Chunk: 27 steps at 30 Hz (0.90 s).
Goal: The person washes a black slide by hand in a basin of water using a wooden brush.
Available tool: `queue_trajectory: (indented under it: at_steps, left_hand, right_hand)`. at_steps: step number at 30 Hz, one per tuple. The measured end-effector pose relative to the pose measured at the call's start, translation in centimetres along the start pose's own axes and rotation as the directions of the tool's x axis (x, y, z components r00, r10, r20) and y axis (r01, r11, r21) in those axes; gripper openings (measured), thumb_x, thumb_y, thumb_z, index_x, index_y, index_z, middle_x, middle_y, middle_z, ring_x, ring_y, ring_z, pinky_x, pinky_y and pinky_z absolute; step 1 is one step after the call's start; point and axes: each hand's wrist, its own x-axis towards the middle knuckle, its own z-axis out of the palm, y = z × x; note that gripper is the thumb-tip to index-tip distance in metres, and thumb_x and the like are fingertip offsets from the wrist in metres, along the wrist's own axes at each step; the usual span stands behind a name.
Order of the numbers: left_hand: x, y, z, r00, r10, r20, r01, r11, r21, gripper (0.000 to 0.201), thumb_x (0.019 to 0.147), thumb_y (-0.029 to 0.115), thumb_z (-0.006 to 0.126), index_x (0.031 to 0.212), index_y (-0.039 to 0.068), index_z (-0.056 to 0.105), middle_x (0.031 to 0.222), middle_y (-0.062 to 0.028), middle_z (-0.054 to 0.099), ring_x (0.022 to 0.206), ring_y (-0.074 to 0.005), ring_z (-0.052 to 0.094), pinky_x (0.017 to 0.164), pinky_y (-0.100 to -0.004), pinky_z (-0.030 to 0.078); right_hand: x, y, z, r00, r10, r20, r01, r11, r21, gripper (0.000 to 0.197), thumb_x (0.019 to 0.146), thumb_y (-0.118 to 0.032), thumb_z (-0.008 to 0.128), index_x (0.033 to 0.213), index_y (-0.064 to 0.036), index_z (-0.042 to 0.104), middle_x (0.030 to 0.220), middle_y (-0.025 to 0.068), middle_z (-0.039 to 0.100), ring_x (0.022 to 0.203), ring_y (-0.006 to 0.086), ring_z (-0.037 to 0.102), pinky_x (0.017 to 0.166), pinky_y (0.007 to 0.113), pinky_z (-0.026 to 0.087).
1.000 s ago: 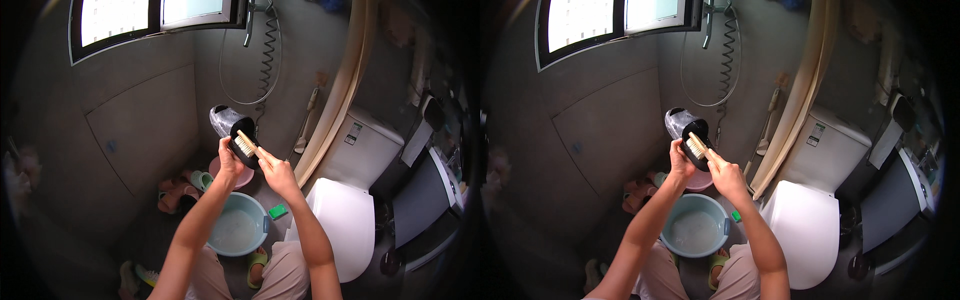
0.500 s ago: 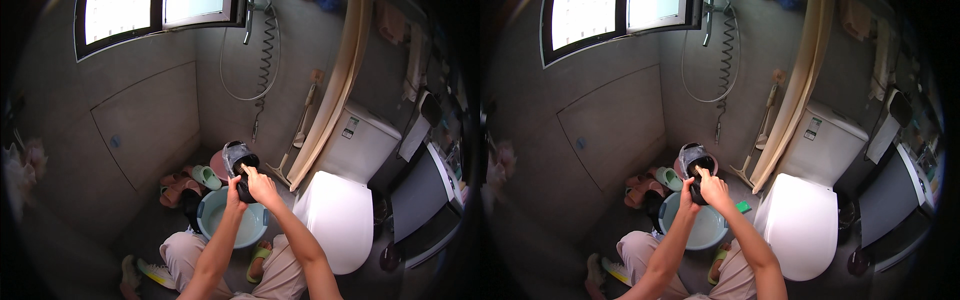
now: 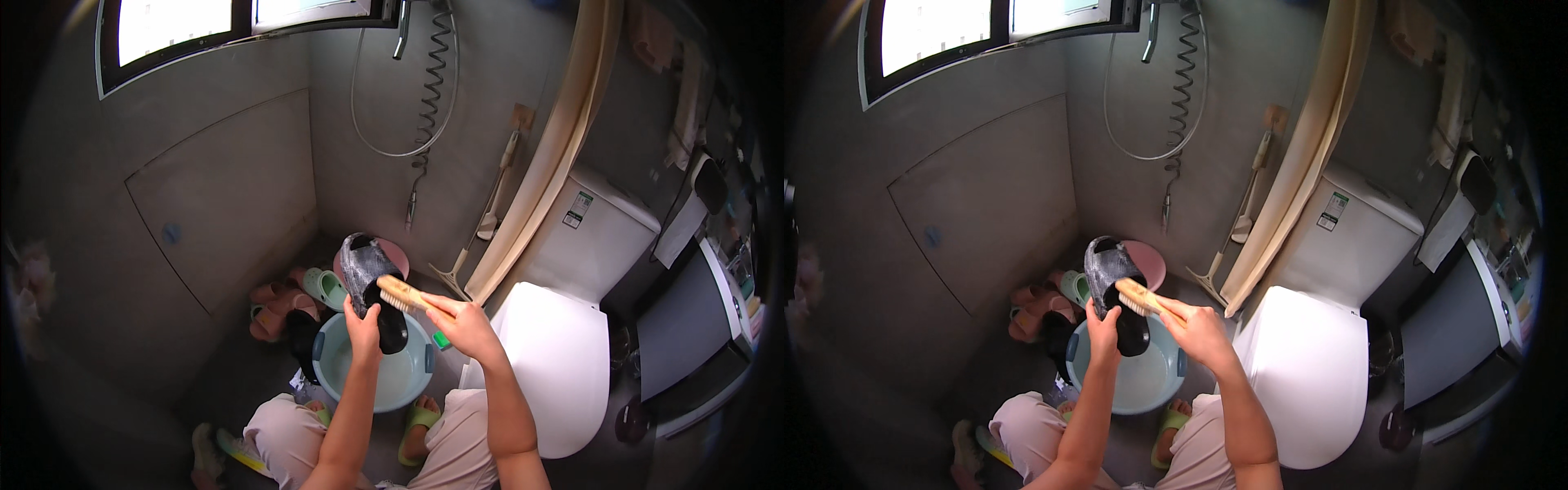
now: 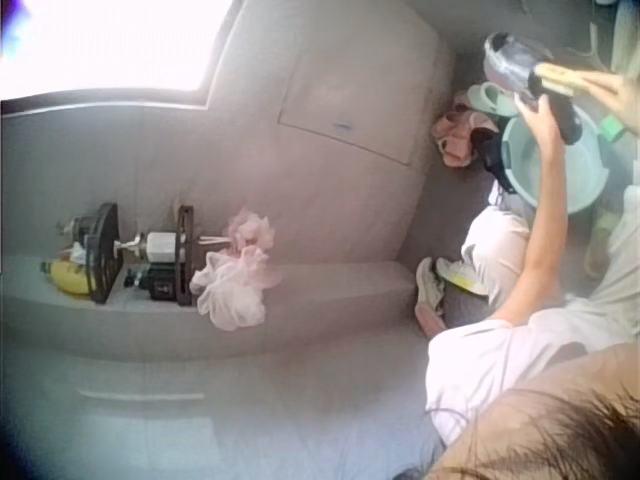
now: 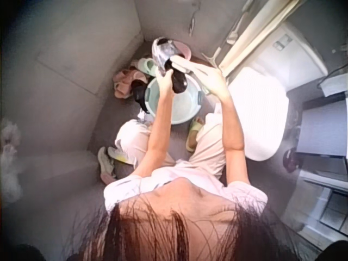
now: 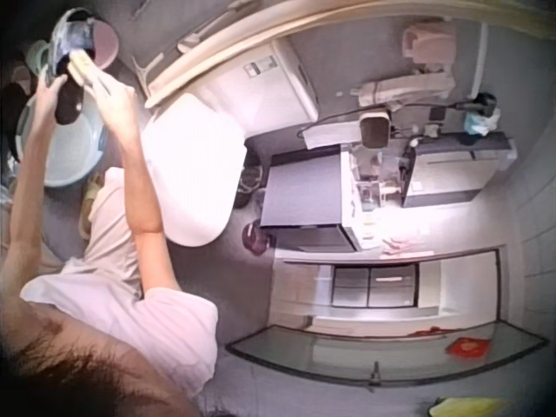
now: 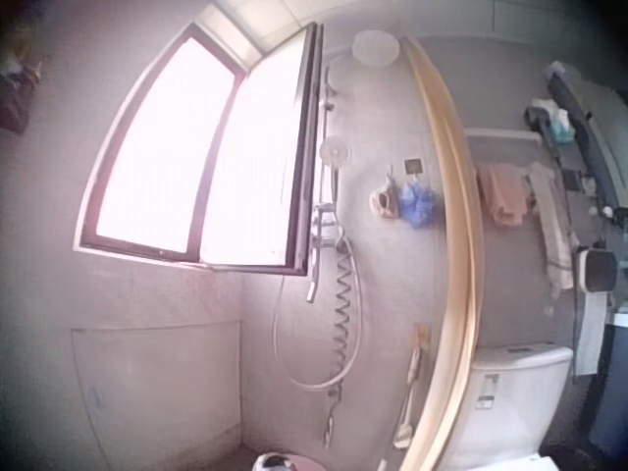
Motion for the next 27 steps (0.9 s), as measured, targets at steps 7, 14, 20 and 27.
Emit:
queue_trajectory:
  at_steps: [7,14,20,27]
  left_hand:
    - [-2.7,3.0,0.5,0.985,0.166,0.052,-0.162,0.767,0.621,0.044,0.085,0.017,0.066,0.122,0.003,0.047,0.095,-0.0201,0.066,0.088,-0.0327,0.065,0.077,-0.0403,0.049]
    - [-2.5,3.8,-2.3,0.974,0.216,0.071,-0.189,0.597,0.779,0.034,0.085,0.015,0.064,0.113,0.002,0.050,0.085,-0.0228,0.065,0.079,-0.0383,0.065,0.068,-0.0444,0.047]
    - [-3.0,4.0,-3.0,0.986,0.150,0.078,-0.158,0.658,0.737,0.029,0.087,0.013,0.064,0.109,0.002,0.049,0.089,-0.0247,0.065,0.088,-0.0447,0.063,0.072,-0.0481,0.046]
    - [-3.4,3.0,-4.6,0.960,0.265,0.085,-0.243,0.650,0.720,0.027,0.084,0.003,0.065,0.107,0.001,0.051,0.089,-0.0172,0.064,0.085,-0.0288,0.063,0.077,-0.0372,0.047]
  right_hand:
    - [0.1,1.1,6.6,0.953,-0.285,-0.101,0.232,0.905,-0.357,0.048,0.092,-0.024,0.059,0.139,-0.0235,0.049,0.074,0.0126,0.056,0.060,0.0349,0.063,0.054,0.045,0.051]
    - [1.9,-0.1,8.8,0.929,-0.292,-0.225,0.170,0.881,-0.442,0.049,0.092,-0.024,0.059,0.140,-0.0224,0.048,0.072,0.0123,0.054,0.056,0.0336,0.063,0.050,0.045,0.052]
    - [2.6,1.0,10.4,0.904,-0.302,-0.304,0.149,0.887,-0.437,0.049,0.092,-0.023,0.058,0.140,-0.0198,0.048,0.074,0.0131,0.056,0.055,0.0339,0.062,0.047,0.044,0.051]
    - [1.8,0.3,11.1,0.931,-0.270,-0.246,0.169,0.915,-0.366,0.050,0.092,-0.026,0.059,0.140,-0.0199,0.048,0.073,0.0154,0.059,0.056,0.0350,0.063,0.050,0.045,0.052]
